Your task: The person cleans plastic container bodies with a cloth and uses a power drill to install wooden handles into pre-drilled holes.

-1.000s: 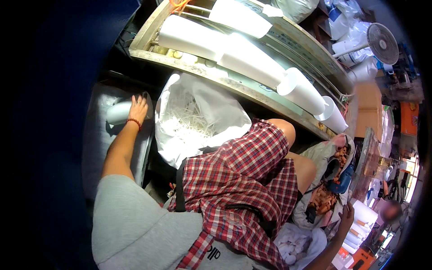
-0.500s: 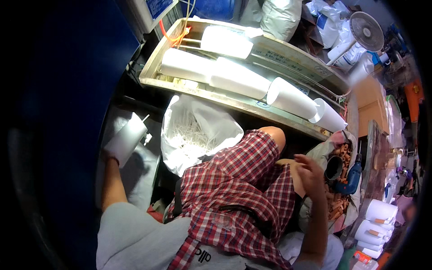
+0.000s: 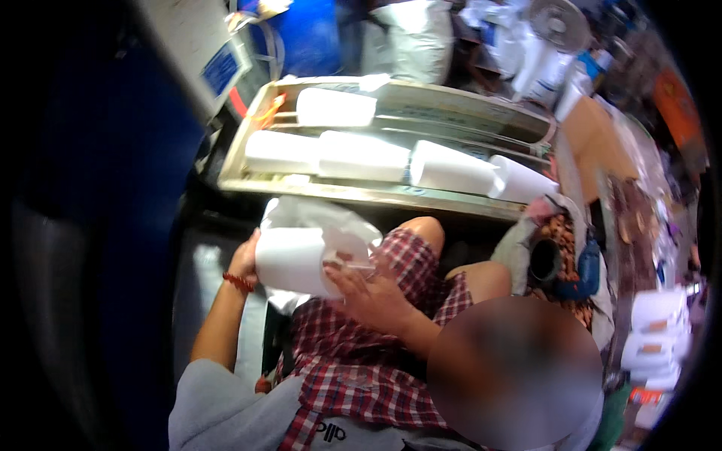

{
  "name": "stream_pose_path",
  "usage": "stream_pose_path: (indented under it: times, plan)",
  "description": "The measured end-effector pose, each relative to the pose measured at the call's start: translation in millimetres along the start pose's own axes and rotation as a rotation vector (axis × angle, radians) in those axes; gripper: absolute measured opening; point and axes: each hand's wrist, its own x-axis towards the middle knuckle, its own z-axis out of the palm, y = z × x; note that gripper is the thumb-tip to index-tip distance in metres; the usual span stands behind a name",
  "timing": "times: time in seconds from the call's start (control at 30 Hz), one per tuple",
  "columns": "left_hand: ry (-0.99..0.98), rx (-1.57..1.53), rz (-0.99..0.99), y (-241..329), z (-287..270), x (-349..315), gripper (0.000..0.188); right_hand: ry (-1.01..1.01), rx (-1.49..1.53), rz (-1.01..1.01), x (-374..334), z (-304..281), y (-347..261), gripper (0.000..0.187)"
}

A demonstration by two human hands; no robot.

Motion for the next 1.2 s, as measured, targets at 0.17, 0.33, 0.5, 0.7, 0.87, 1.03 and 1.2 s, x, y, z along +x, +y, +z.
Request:
stream_pose_path:
  times: [0.17,0.33,0.5,0.7,0.87,1.03,1.2]
  plan:
    - [-0.386,-0.087,-0.239,-37.3,55.3,12.1,0.051,0.044,0.123,0.224,-34.4,3.3,5.1,0.061]
    - [-0.656,0.077,-0.292,-41.5,69.8,6.6,0.060,0.066,0.170,0.141,-23.5,18.0,1.2,0.066]
    - [-0.652,0.109,-0.286,-54.0,72.5,18.7,0.060,0.132,-0.068,0.113,-17.2,27.2,-13.3,0.057]
    - [-0.591,0.062,-0.267,-68.1,53.5,33.6,0.060,0.119,-0.067,0.133,-14.5,39.1,-20.3,0.056]
    - [-0.544,0.017,-0.241,-77.4,34.1,39.0,0.060,-0.081,0.146,0.168,-3.4,27.2,-16.8,0.054]
    - [-0.396,-0.100,-0.201,-93.0,-3.2,57.5,0.064,0.076,0.125,0.167,-3.8,24.1,-16.4,0.058]
    - [-0.361,-0.318,-0.176,-43.2,34.2,6.4,0.083,-0.122,0.234,0.451,-32.3,16.2,2.8,0.072]
